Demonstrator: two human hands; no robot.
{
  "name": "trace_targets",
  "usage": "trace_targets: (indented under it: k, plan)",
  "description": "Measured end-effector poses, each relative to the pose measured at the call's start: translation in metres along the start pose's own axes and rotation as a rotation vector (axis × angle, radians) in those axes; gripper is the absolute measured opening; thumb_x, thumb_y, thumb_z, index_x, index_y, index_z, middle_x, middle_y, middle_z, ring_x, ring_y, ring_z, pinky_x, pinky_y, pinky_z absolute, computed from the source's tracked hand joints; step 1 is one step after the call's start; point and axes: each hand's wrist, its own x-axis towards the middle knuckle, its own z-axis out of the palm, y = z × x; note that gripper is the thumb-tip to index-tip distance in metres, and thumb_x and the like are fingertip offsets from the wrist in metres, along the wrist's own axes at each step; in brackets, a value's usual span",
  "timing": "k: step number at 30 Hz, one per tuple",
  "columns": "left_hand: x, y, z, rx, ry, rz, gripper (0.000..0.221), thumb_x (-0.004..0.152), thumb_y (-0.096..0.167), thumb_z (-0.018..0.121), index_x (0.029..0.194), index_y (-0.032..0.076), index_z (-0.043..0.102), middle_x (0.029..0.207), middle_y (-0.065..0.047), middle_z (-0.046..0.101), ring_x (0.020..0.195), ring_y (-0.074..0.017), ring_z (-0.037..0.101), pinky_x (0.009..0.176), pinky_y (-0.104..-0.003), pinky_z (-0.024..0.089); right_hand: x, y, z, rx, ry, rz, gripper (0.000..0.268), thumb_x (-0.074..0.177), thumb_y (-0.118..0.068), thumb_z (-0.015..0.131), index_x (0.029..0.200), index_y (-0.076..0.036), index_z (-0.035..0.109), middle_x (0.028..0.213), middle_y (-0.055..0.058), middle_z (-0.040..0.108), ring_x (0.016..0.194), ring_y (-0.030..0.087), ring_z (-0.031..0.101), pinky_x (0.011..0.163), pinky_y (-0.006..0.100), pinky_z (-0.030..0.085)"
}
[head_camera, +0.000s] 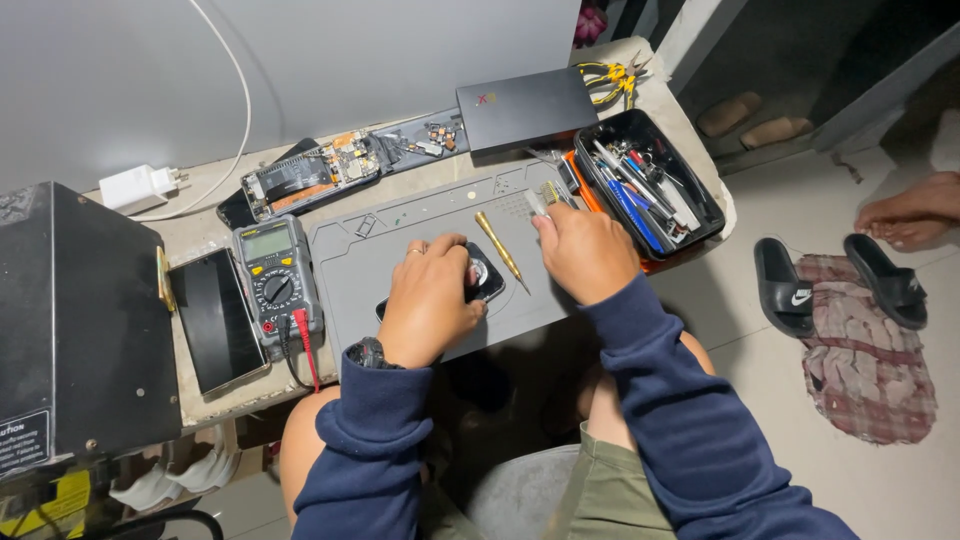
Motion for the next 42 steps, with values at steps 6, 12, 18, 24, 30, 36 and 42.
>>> trace_targets:
  k: [6,12,18,24,30,36,42]
  plan:
    - [-0.001,-0.001,0.000,0.002,0.002,-0.002,0.029,0.082,0.017,0.098,0.099,0.007,0.076,0.159,-0.016,0.068,0.143,-0.0467,0.059,0.107,-0.060,0.056,-0.002,0.001,-0.011,-0.141,-0.044,0.065,0.038,0.107,-0.045,0.071,0.119,-0.010,0.082,0.098,0.024,0.086,0.101,0.052,0.085,0.089,0.067,0.066]
    - [0.000,-0.002,0.001,-0.004,0.010,0.003,0.029,0.082,0.018,0.099,0.097,0.008,0.076,0.157,-0.016,0.068,0.142,-0.0464,0.060,0.107,-0.061,0.056,-0.005,0.000,0.005,-0.087,0.076,-0.055,0.032,0.104,-0.034,0.077,0.124,-0.009,0.080,0.100,0.020,0.082,0.100,0.051,0.084,0.087,0.066,0.067]
    - [0.000,0.001,0.009,-0.024,0.077,-0.018,0.035,0.080,0.024,0.102,0.093,0.007,0.075,0.151,-0.017,0.069,0.139,-0.0465,0.062,0.108,-0.059,0.055,-0.009,-0.036,0.033,-0.013,0.069,-0.157,0.033,0.105,-0.028,0.073,0.134,-0.012,0.074,0.105,0.016,0.076,0.098,0.050,0.083,0.084,0.067,0.068]
    - [0.003,-0.003,0.018,-0.024,0.136,-0.014,0.039,0.077,0.024,0.105,0.092,0.004,0.075,0.137,-0.021,0.071,0.132,-0.0478,0.067,0.107,-0.057,0.059,0.005,-0.002,0.036,-0.051,0.140,-0.120,0.034,0.100,-0.021,0.076,0.133,-0.012,0.074,0.104,0.016,0.075,0.095,0.050,0.083,0.081,0.066,0.067]
    - [-0.001,0.003,0.021,-0.019,0.208,0.018,0.040,0.074,0.023,0.105,0.088,0.001,0.074,0.131,-0.022,0.073,0.129,-0.0465,0.070,0.107,-0.054,0.062,-0.014,-0.008,-0.005,0.298,0.215,-0.247,0.041,0.109,-0.014,0.069,0.148,-0.003,0.073,0.113,0.024,0.072,0.107,0.054,0.076,0.092,0.061,0.062]
    - [-0.008,0.014,0.017,-0.120,0.316,0.063,0.037,0.075,0.015,0.101,0.087,-0.001,0.070,0.135,-0.027,0.072,0.131,-0.0510,0.069,0.112,-0.055,0.060,-0.034,-0.019,-0.012,0.851,-0.029,-0.134,0.051,0.112,-0.005,0.054,0.162,0.000,0.061,0.092,0.017,0.082,0.076,0.026,0.079,0.071,0.041,0.065]
    - [-0.005,0.010,0.026,-0.180,0.362,0.092,0.038,0.074,0.014,0.100,0.085,0.002,0.066,0.135,-0.024,0.072,0.131,-0.0487,0.069,0.114,-0.053,0.059,-0.024,-0.009,0.009,1.009,-0.089,-0.053,0.045,0.112,0.001,0.057,0.156,0.002,0.063,0.094,0.018,0.082,0.069,0.016,0.077,0.055,0.028,0.065]
